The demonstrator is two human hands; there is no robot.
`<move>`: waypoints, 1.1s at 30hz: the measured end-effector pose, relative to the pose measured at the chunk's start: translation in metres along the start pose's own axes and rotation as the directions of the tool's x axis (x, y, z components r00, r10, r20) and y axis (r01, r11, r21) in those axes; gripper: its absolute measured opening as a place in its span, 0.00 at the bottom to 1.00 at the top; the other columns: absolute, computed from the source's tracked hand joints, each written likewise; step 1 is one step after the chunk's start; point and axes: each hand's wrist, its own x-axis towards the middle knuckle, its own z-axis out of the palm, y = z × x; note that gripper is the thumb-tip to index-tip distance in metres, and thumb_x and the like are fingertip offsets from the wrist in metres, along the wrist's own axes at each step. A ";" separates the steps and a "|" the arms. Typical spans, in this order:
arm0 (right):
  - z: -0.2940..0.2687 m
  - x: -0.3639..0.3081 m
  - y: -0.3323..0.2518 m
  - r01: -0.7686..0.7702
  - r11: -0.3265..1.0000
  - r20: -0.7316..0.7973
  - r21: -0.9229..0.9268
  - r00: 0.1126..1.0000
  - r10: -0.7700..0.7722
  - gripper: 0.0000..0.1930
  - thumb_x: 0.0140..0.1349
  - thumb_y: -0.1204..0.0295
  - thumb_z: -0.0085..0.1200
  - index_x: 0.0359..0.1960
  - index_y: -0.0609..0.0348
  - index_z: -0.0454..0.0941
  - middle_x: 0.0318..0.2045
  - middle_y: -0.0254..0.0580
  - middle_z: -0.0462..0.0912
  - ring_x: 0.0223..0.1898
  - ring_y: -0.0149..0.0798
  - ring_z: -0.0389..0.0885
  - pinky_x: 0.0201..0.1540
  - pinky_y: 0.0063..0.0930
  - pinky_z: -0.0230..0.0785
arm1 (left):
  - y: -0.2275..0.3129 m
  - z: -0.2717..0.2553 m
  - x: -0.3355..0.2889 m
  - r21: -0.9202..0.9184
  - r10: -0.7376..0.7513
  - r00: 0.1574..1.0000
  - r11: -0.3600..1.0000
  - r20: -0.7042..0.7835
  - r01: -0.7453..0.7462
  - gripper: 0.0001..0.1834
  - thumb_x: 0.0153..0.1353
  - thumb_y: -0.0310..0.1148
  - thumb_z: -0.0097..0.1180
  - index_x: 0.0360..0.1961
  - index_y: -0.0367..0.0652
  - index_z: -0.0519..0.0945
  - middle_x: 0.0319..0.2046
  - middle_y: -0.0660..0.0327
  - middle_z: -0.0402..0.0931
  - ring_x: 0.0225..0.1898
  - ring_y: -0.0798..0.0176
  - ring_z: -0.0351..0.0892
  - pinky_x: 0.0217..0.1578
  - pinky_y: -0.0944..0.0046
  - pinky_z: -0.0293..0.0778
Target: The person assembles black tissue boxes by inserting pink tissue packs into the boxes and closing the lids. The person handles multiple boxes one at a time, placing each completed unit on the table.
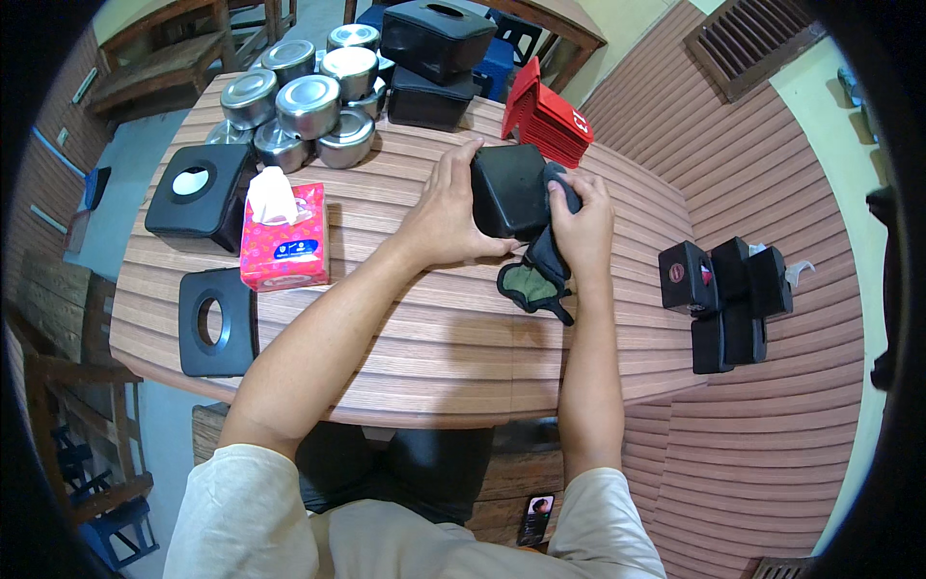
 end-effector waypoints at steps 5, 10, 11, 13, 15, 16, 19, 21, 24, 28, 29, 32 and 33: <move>0.004 -0.014 -0.039 0.201 0.966 0.188 0.161 0.955 -0.230 0.11 0.62 0.74 0.67 0.44 0.66 0.90 0.38 0.52 0.85 0.42 0.55 0.87 0.49 0.42 0.79 | -0.003 0.001 -0.002 -0.036 -0.006 1.000 0.999 -0.025 0.005 0.73 0.40 0.52 0.85 0.78 0.35 0.50 0.72 0.33 0.58 0.75 0.30 0.60 0.76 0.40 0.59; -0.003 -0.013 -0.045 0.186 0.930 0.308 0.318 0.907 -0.286 0.11 0.59 0.74 0.69 0.43 0.65 0.90 0.39 0.52 0.86 0.42 0.52 0.88 0.49 0.39 0.79 | -0.006 0.003 0.001 -0.037 0.039 0.999 0.998 -0.033 -0.040 0.74 0.39 0.52 0.86 0.78 0.33 0.49 0.73 0.33 0.57 0.75 0.30 0.60 0.77 0.41 0.59; -0.004 -0.011 -0.040 0.181 0.942 0.283 0.283 0.922 -0.263 0.11 0.60 0.74 0.70 0.43 0.65 0.90 0.39 0.52 0.86 0.42 0.52 0.88 0.49 0.40 0.79 | -0.006 0.003 0.000 -0.034 0.055 0.998 0.998 -0.042 -0.057 0.75 0.38 0.51 0.86 0.78 0.33 0.48 0.73 0.33 0.57 0.76 0.31 0.60 0.77 0.42 0.59; -0.004 -0.005 -0.026 0.198 0.952 0.212 0.234 0.945 -0.249 0.12 0.60 0.73 0.70 0.43 0.65 0.90 0.39 0.52 0.86 0.43 0.52 0.88 0.51 0.40 0.79 | -0.004 0.003 0.000 -0.023 0.028 0.999 0.999 -0.021 -0.029 0.77 0.37 0.50 0.88 0.79 0.31 0.47 0.73 0.33 0.57 0.76 0.32 0.61 0.77 0.45 0.60; -0.003 0.000 -0.011 0.127 0.986 0.129 0.108 0.982 -0.140 0.15 0.60 0.70 0.72 0.47 0.63 0.88 0.45 0.53 0.85 0.48 0.54 0.86 0.54 0.42 0.78 | -0.001 0.001 0.001 -0.032 0.003 1.000 0.999 0.004 -0.003 0.78 0.37 0.51 0.88 0.79 0.30 0.46 0.74 0.33 0.56 0.76 0.32 0.61 0.77 0.46 0.59; -0.002 0.001 -0.003 0.070 0.996 0.079 0.056 0.994 -0.075 0.15 0.61 0.70 0.72 0.47 0.63 0.87 0.46 0.53 0.85 0.48 0.53 0.86 0.54 0.42 0.78 | 0.000 0.000 0.001 -0.033 -0.018 1.000 0.999 0.018 0.018 0.79 0.37 0.51 0.88 0.80 0.30 0.46 0.74 0.33 0.56 0.76 0.32 0.60 0.78 0.46 0.59; -0.001 0.005 0.009 -0.109 0.994 0.016 0.031 0.994 0.108 0.15 0.61 0.69 0.72 0.45 0.63 0.84 0.42 0.53 0.85 0.42 0.50 0.85 0.50 0.43 0.78 | 0.003 -0.003 0.003 -0.026 -0.036 0.999 0.999 0.032 0.037 0.80 0.36 0.52 0.88 0.80 0.30 0.45 0.74 0.32 0.56 0.76 0.32 0.60 0.78 0.45 0.58; 0.000 0.005 0.007 -0.213 0.972 0.063 0.098 0.976 0.207 0.13 0.62 0.69 0.72 0.43 0.63 0.84 0.39 0.52 0.86 0.39 0.49 0.84 0.48 0.43 0.78 | 0.003 -0.003 0.003 -0.017 -0.035 0.999 0.999 0.032 0.036 0.81 0.36 0.53 0.88 0.80 0.30 0.44 0.74 0.31 0.55 0.77 0.32 0.60 0.78 0.45 0.58; -0.001 -0.001 -0.010 0.116 0.993 0.075 -0.008 0.991 -0.115 0.10 0.63 0.73 0.69 0.42 0.64 0.85 0.37 0.52 0.86 0.39 0.52 0.87 0.48 0.41 0.78 | 0.000 -0.001 0.001 -0.027 -0.057 0.998 0.998 0.023 0.058 0.83 0.35 0.53 0.89 0.80 0.28 0.43 0.74 0.30 0.56 0.77 0.31 0.60 0.78 0.45 0.58; 0.001 -0.012 -0.038 0.257 0.951 0.222 0.173 0.930 -0.291 0.08 0.61 0.73 0.68 0.40 0.64 0.87 0.39 0.53 0.86 0.43 0.56 0.86 0.49 0.44 0.79 | -0.007 0.003 0.003 -0.068 -0.082 0.996 0.994 0.034 0.085 0.81 0.36 0.53 0.89 0.80 0.26 0.45 0.73 0.29 0.59 0.76 0.31 0.61 0.78 0.46 0.58; 0.001 -0.014 -0.042 0.282 0.923 0.229 0.261 0.911 -0.343 0.09 0.61 0.73 0.69 0.40 0.64 0.88 0.39 0.53 0.86 0.43 0.56 0.86 0.49 0.44 0.79 | -0.008 0.003 0.004 -0.063 -0.102 0.993 0.992 0.064 0.106 0.81 0.36 0.53 0.89 0.80 0.25 0.46 0.72 0.29 0.60 0.77 0.31 0.61 0.78 0.47 0.58; 0.002 -0.012 -0.040 0.270 0.931 0.211 0.247 0.922 -0.324 0.10 0.62 0.73 0.68 0.42 0.64 0.89 0.43 0.53 0.86 0.46 0.55 0.86 0.52 0.43 0.79 | -0.006 0.002 0.005 -0.135 -0.106 0.991 0.984 0.078 0.116 0.77 0.35 0.50 0.89 0.78 0.26 0.52 0.72 0.30 0.61 0.76 0.35 0.64 0.76 0.48 0.62; 0.003 -0.010 -0.036 0.258 0.947 0.182 0.191 0.939 -0.292 0.10 0.63 0.72 0.68 0.43 0.64 0.90 0.45 0.53 0.86 0.47 0.55 0.86 0.54 0.43 0.78 | -0.005 0.001 0.006 -0.174 -0.114 0.989 0.976 0.095 0.130 0.76 0.35 0.50 0.90 0.78 0.26 0.52 0.72 0.30 0.61 0.76 0.36 0.65 0.76 0.48 0.63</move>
